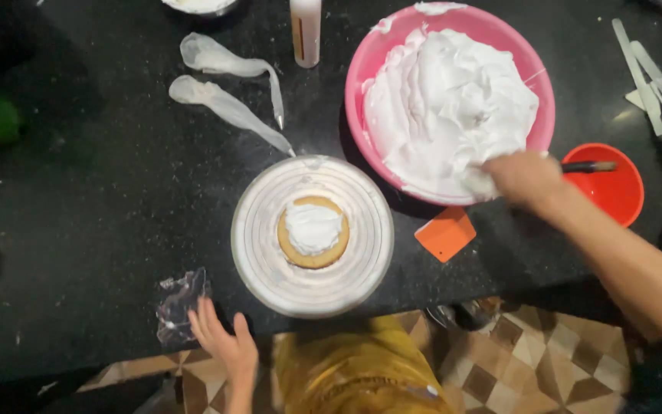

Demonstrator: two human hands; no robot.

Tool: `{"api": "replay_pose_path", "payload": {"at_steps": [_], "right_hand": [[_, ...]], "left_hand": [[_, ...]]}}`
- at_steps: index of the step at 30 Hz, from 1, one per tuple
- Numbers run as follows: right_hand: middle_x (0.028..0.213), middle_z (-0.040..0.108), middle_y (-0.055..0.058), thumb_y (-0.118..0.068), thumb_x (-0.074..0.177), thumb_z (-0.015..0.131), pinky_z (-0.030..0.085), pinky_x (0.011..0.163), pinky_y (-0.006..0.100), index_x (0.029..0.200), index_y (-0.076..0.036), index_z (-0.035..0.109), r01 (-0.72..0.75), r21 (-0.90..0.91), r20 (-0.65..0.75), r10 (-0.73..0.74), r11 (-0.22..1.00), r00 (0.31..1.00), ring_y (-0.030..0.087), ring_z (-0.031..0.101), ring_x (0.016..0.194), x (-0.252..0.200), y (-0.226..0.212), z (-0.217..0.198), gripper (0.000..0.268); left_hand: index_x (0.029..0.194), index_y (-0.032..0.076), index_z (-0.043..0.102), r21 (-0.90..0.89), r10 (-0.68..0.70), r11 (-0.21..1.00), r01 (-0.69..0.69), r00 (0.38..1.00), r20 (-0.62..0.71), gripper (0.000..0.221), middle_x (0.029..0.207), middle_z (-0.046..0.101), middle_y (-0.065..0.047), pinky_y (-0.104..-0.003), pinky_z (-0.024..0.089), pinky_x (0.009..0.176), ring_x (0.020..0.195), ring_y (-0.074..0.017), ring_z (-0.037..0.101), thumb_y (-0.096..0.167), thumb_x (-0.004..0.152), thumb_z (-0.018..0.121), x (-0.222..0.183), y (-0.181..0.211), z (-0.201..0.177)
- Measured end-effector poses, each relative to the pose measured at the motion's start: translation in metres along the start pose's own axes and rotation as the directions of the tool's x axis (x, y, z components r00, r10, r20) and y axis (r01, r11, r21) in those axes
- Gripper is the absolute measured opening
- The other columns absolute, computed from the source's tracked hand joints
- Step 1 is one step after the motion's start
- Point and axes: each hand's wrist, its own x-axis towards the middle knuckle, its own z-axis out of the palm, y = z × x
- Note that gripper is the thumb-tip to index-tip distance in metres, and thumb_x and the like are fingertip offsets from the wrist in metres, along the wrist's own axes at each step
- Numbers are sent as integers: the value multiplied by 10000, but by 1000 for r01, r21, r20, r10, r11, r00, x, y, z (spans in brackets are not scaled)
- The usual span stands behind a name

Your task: The person smooths white frosting around the side of a cake on a turntable using an orange plastic scraper, rotating the turntable with one hand. They then lift the frosted cake onto a tray with a spatula, place a plain cake layer on the turntable, and scoop and spread frosting onto the layer with a spatula.

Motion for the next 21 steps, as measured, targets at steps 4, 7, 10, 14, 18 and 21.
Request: {"api": "replay_pose_path", "payload": {"at_steps": [4, 7, 10, 14, 18, 21], "right_hand": [[1103, 771, 82, -383, 911, 609, 614, 816, 455, 1439, -455, 566, 258, -99, 154, -241, 961, 958, 287, 763, 968, 3, 12, -21, 534], [1155, 767, 61, -396, 918, 616, 617, 877, 435, 1376, -430, 621, 181, -168, 263, -133, 969, 956, 257, 769, 1027, -1, 22, 29, 460], [1102, 766, 67, -295, 894, 596, 606, 880, 437, 1376, -415, 618, 324, -102, 231, -294, 941, 928, 257, 755, 1009, 9, 34, 7, 497], [983, 765, 106, -255, 860, 588, 598, 816, 450, 1429, -408, 560, 361, -23, 247, -345, 932, 906, 283, 752, 920, -33, 22, -10, 590], [954, 763, 104, -236, 868, 574, 591, 796, 455, 1390, -404, 587, 351, -37, 257, -331, 935, 908, 288, 750, 901, -24, 0, -13, 549], [1020, 761, 79, -173, 1014, 476, 603, 691, 489, 1444, -326, 583, 249, -101, -10, -252, 963, 968, 307, 757, 855, -8, -13, -6, 469]], "left_hand": [[1502, -17, 439, 40, -82, 996, 80, 995, 50, 647, 1537, 458, -241, -571, 279, 1207, 1469, -492, 348, 315, 971, 601, -35, 6, 19], [1481, -9, 462, 16, -76, 997, 75, 991, 107, 632, 1507, 481, -225, -558, 299, 1197, 1454, -466, 372, 312, 956, 607, -69, -3, 13], [1470, -7, 464, -70, -49, 996, 54, 996, 69, 619, 1490, 504, -197, -550, 297, 1204, 1458, -450, 374, 309, 955, 600, -74, 15, 38], [1456, -6, 467, -32, -94, 995, 96, 994, 60, 609, 1489, 505, -210, -551, 285, 1197, 1450, -451, 373, 286, 943, 618, -88, 18, 27], [1451, -15, 496, 130, -394, 917, 377, 905, 162, 553, 1481, 470, -264, -550, 297, 1126, 1447, -475, 342, 228, 971, 624, -91, 17, 28], [1424, 6, 521, -92, -151, 984, 156, 987, 55, 526, 1435, 540, -225, -541, 315, 1172, 1404, -431, 419, 234, 957, 600, -103, 19, 39]]}}
